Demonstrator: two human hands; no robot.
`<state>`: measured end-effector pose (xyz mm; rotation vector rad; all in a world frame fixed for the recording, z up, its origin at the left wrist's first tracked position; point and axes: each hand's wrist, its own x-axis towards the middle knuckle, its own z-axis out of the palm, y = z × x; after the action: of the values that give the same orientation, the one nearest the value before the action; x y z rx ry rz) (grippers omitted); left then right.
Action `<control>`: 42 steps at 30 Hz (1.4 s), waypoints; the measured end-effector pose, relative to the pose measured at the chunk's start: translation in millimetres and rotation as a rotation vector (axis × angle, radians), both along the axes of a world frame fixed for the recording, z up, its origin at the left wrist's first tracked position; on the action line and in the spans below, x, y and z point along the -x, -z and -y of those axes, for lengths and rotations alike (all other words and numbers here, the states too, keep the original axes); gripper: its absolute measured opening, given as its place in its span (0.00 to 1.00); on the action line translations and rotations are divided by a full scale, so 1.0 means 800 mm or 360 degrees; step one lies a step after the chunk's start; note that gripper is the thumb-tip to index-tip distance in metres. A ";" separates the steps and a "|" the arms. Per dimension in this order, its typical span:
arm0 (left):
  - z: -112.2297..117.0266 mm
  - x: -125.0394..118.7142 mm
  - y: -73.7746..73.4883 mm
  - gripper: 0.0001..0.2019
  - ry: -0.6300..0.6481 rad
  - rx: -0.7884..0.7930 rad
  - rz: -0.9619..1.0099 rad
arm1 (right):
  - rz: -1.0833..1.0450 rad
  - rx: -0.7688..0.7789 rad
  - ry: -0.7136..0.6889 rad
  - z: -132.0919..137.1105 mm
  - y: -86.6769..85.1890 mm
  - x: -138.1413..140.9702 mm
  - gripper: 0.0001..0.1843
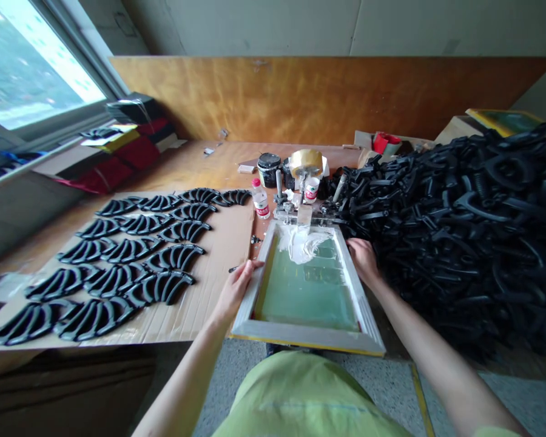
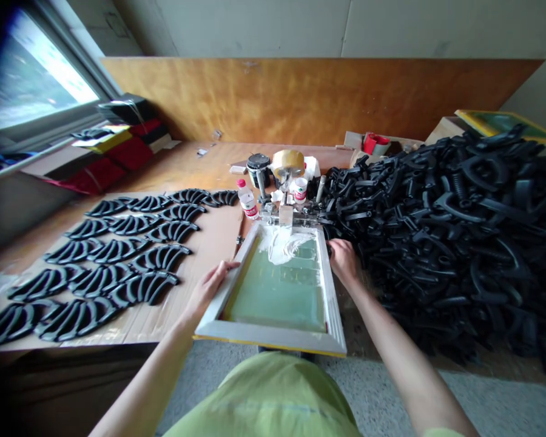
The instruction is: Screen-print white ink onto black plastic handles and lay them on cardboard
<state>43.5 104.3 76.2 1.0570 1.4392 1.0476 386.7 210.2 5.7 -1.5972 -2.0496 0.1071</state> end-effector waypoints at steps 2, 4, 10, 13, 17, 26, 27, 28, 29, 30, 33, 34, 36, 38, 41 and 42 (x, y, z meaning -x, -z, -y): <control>0.010 0.001 0.045 0.33 0.0028 0.0155 0.0096 | -0.0073 -0.0150 0.0019 -0.024 -0.022 0.010 0.20; 0.013 0.000 0.084 0.38 0.0031 0.0211 0.0139 | -0.0029 -0.0254 -0.0133 -0.049 -0.044 0.044 0.25; 0.009 0.002 0.139 0.36 -0.0003 0.0194 -0.0076 | 0.0411 0.0151 -0.0472 -0.072 -0.050 0.140 0.07; 0.010 0.002 0.140 0.35 -0.0011 0.0208 -0.0108 | 0.0408 0.0152 -0.0686 -0.038 -0.034 0.131 0.08; 0.012 -0.001 0.131 0.34 -0.0039 0.0224 -0.0090 | 0.0371 0.0109 -0.1204 -0.001 -0.040 0.102 0.09; 0.016 -0.004 0.114 0.35 -0.0061 0.0197 0.0038 | 0.0170 -0.0058 -0.1079 0.016 -0.027 0.104 0.14; 0.016 -0.005 0.112 0.35 -0.0057 0.0201 0.0049 | 0.0153 -0.0062 -0.1113 0.023 -0.023 0.102 0.14; 0.016 -0.005 0.110 0.35 -0.0056 0.0206 0.0060 | 0.0137 -0.0048 -0.1128 0.027 -0.022 0.099 0.13; 0.016 -0.006 0.107 0.35 -0.0054 0.0213 0.0072 | 0.0120 -0.0022 -0.1122 0.026 -0.024 0.098 0.12; 0.016 -0.006 0.104 0.35 -0.0052 0.0224 0.0085 | 0.0101 0.0005 -0.1095 0.021 -0.028 0.099 0.10; 0.014 -0.005 0.086 0.37 -0.0050 0.0274 0.0117 | 0.0005 0.0052 -0.0864 -0.020 -0.050 0.112 0.14; 0.013 -0.004 0.076 0.38 -0.0045 0.0281 0.0128 | -0.0016 0.0061 -0.0756 -0.039 -0.058 0.117 0.19; 0.009 0.001 0.050 0.38 -0.0034 0.0270 0.0143 | -0.0021 0.0077 -0.0555 -0.075 -0.074 0.118 0.29; 0.002 0.003 0.017 0.34 -0.0028 0.0216 0.0111 | -0.0035 0.0070 -0.0387 -0.101 -0.083 0.100 0.29; -0.018 -0.001 -0.035 0.27 -0.0061 0.0036 0.0088 | -0.0230 0.0057 -0.0089 -0.110 -0.075 0.047 0.16; -0.027 -0.004 -0.050 0.26 -0.0094 -0.0060 0.0139 | -0.0306 0.0083 0.0025 -0.104 -0.065 0.029 0.13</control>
<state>47.0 126.1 116.3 0.9885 1.3921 1.1532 363.8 293.3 57.8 -1.5685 -1.9006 0.2990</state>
